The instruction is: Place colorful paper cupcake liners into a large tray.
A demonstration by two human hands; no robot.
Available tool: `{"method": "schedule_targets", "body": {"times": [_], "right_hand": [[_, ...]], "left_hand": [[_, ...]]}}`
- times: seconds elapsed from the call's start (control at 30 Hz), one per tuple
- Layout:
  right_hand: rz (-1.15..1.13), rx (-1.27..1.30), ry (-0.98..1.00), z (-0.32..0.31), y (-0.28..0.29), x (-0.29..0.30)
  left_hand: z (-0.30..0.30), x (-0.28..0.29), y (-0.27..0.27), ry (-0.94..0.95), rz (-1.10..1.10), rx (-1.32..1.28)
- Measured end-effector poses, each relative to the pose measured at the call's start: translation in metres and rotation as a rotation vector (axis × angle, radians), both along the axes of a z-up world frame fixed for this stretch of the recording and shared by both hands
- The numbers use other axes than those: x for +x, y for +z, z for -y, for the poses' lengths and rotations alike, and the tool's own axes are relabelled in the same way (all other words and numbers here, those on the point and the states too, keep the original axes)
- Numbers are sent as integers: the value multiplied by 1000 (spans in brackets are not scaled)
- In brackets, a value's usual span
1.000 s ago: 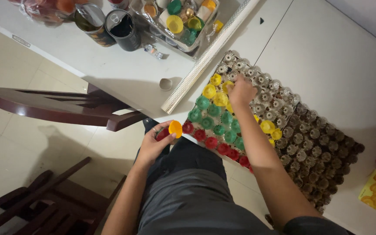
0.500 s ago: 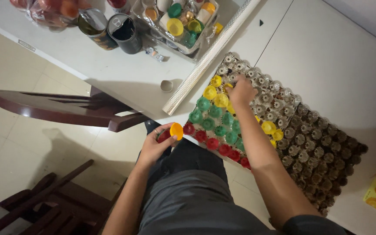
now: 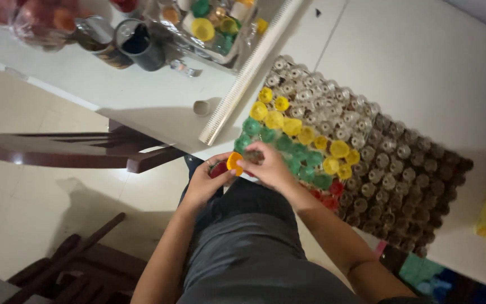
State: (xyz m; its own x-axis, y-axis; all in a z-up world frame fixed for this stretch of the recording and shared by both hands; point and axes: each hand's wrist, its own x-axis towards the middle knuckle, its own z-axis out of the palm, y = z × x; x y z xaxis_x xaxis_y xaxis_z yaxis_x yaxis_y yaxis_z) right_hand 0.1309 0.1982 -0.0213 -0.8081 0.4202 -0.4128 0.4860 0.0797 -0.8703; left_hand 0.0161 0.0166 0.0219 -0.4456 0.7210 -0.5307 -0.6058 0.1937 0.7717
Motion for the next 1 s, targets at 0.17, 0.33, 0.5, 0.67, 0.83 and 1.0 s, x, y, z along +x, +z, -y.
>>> {"method": "schedule_targets", "body": {"times": [0.17,0.33,0.5,0.67,0.83,1.0], "right_hand": [[-60,-235,-230,10,-23,22],[-58,-199,-326,-1,-39,44],[-106,-36,-207,-14,-14,51],[-77,70,-171,-19,-7,52],[-26,52,-229,-21,5,45],[-77,73,-217,-26,11,43]], "left_hand": [[-12,15,-17,-144,-73,6],[-25,29,-23,-187,-103,-7],[-25,36,-28,-77,-43,15],[-23,40,-29,-38,-4,25],[-25,38,-21,-66,-136,47],[-29,33,-12,-8,25,54]]}}
